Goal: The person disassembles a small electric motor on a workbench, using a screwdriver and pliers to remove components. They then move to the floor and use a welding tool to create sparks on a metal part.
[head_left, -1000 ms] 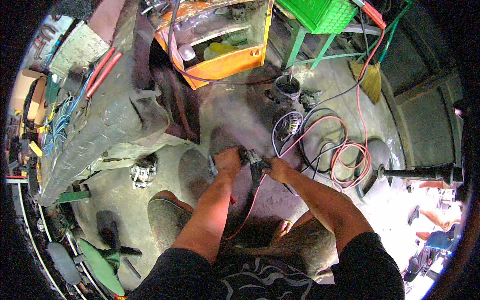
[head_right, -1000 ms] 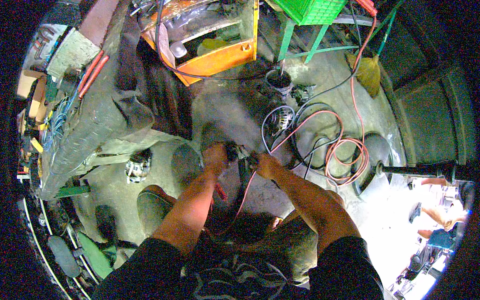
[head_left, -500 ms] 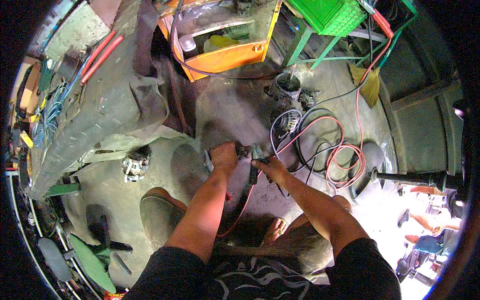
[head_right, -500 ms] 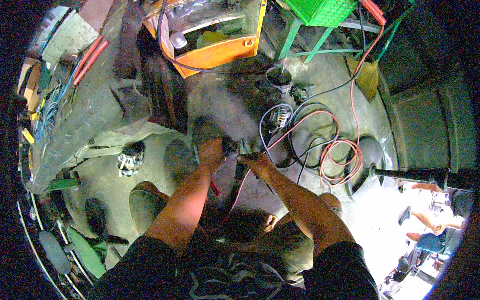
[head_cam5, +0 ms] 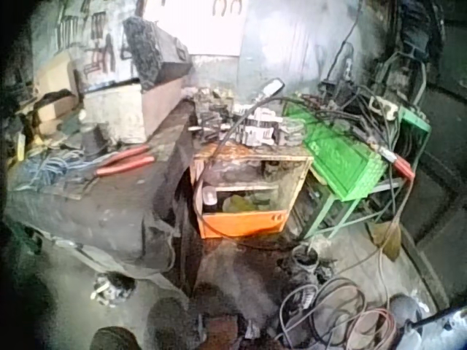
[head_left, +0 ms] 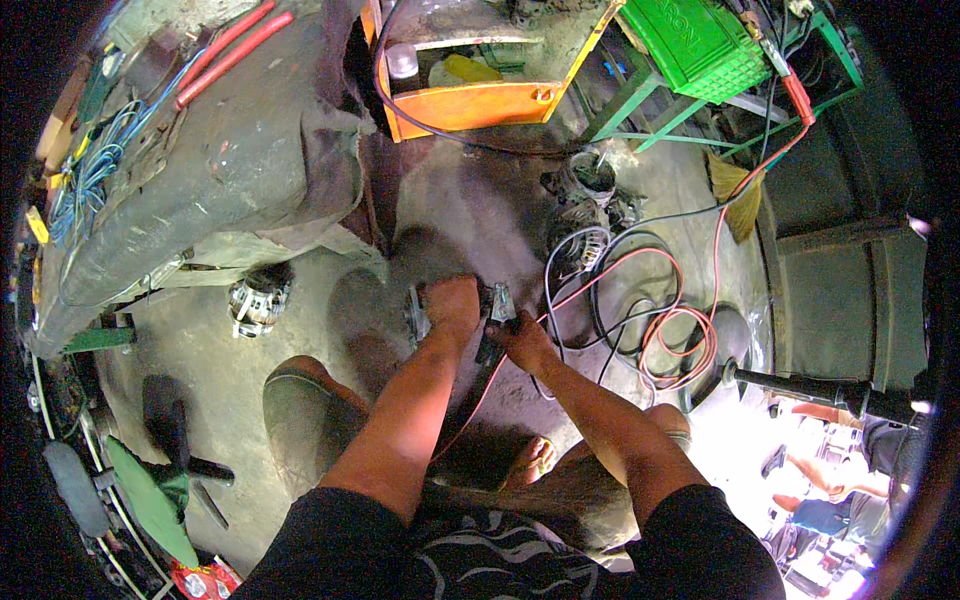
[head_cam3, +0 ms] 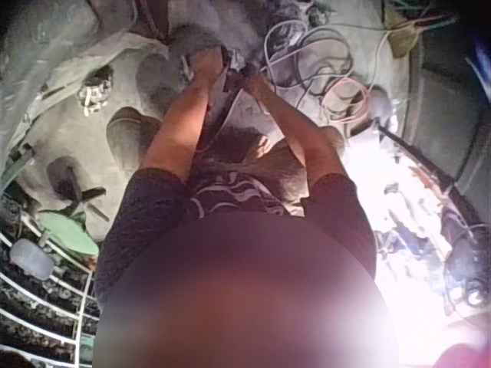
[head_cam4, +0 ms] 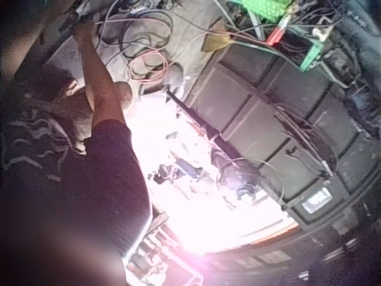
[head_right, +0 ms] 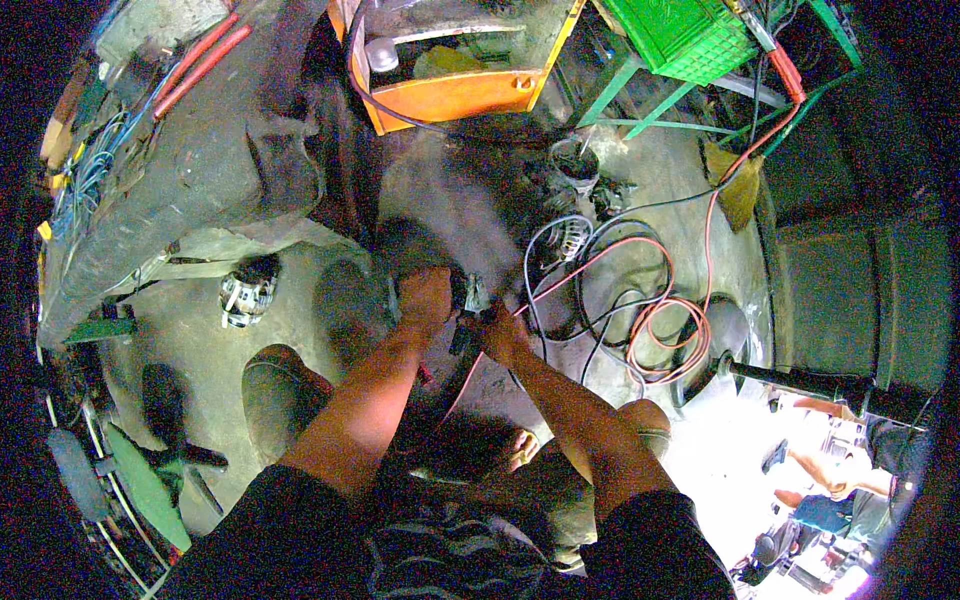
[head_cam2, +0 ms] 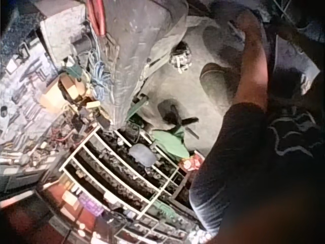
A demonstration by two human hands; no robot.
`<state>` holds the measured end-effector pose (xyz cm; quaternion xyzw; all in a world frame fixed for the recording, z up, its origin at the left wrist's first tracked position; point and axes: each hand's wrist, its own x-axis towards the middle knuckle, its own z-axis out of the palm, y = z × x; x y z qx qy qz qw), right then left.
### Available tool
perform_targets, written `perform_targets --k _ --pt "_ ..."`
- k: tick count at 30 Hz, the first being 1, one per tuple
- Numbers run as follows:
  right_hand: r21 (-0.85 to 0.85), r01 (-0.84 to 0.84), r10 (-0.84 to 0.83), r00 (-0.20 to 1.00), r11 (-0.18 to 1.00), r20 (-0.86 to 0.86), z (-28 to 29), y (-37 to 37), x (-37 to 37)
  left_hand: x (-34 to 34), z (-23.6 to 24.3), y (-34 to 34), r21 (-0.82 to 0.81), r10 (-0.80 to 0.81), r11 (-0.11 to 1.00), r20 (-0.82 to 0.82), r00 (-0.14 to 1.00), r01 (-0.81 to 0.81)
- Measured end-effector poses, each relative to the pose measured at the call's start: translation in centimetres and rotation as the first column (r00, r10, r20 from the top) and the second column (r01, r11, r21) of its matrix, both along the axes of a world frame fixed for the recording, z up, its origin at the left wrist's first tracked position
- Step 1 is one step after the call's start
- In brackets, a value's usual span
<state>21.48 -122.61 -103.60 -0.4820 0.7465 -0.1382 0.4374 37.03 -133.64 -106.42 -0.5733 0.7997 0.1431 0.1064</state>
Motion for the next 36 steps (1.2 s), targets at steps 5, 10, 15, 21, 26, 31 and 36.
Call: perform_targets --k 5,10,15,21,26,31,36 --pt "0.058 -0.003 0.001 1.0 0.998 0.023 -0.8 0.3 0.5 -0.2 0.5 0.1 0.021 0.01 1.0 0.015 1.0 -0.011" --pt "0.012 0.035 -0.035 0.999 0.999 0.041 -1.7 0.7 1.1 -0.1 0.9 0.5 0.004 0.024 1.0 -0.017 1.0 -0.024" --pt "0.077 0.03 -0.03 1.0 0.997 -0.007 -2.2 0.5 0.8 -0.6 1.0 0.3 0.044 0.058 0.997 0.014 0.998 -0.059" --pt "0.039 -0.013 0.01 0.998 0.999 0.067 -2.5 0.3 0.4 -0.5 1.0 -0.2 0.108 0.03 0.994 0.058 0.998 -0.036" --pt "-0.031 0.029 -0.026 0.994 0.999 0.11 -2.7 0.5 0.7 -0.6 0.5 0.1 0.062 0.023 0.998 0.061 0.998 -0.027" --pt "-0.034 0.035 -0.031 0.994 0.999 0.103 -3.4 0.6 0.4 -0.7 0.1 0.0 0.041 0.046 0.998 0.032 0.998 -0.048" --pt "-0.09 -0.022 0.031 0.994 0.996 0.1 -4.8 0.5 0.3 -0.4 0.6 0.2 0.002 0.017 1.0 0.014 1.0 -0.017"
